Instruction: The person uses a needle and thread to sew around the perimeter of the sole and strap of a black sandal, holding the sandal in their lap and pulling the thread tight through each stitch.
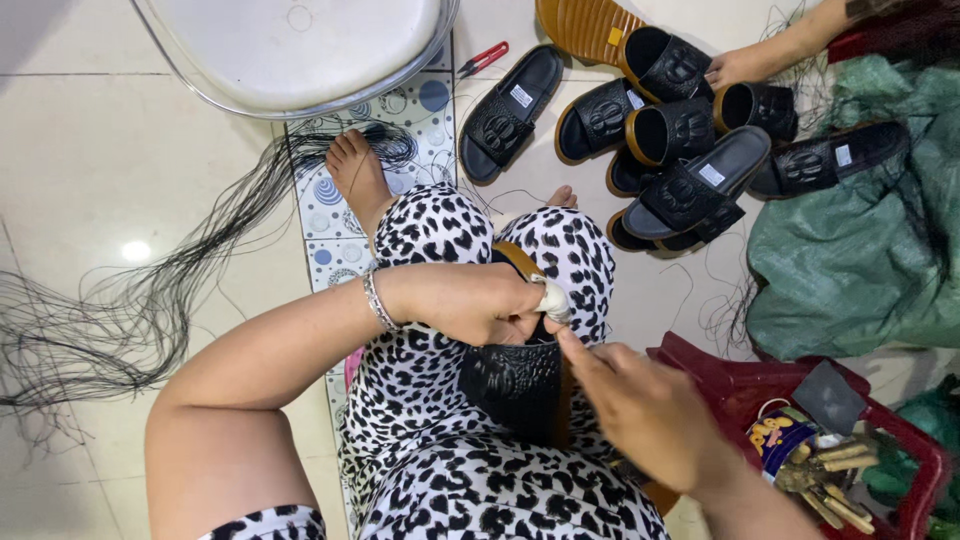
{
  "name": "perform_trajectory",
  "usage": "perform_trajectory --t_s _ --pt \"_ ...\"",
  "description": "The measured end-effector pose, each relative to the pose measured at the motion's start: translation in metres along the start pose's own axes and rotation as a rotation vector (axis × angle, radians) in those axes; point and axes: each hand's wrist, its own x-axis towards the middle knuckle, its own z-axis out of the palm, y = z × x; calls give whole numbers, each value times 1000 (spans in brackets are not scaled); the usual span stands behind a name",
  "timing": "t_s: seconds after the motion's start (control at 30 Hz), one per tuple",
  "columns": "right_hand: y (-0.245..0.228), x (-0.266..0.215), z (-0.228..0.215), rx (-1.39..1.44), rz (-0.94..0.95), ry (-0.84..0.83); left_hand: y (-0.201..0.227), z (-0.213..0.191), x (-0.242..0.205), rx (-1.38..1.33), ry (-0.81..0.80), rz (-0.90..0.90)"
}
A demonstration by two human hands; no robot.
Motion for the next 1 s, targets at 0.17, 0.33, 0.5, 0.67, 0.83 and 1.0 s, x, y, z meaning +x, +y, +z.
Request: perform_trajectory --t_s 0.17,0.33,0.5,0.67,0.83,1.0 --pt "35 -14 -76 108 521 -462 -3 8 -16 -30 143 -104" --pt "44 -12 -14 785 436 -179 6 25 -22 126 429 -69" --pt "13 10 3 1642 130 212 40 29 -43 427 811 -37" --pt "5 13 -25 87 -21 16 52 48 -58 245 745 -229" --pt "18 23 34 -90 108 303 57 56 -58 180 691 -384" --pt "248 -47 35 212 466 792 23 71 -97 269 485 -610"
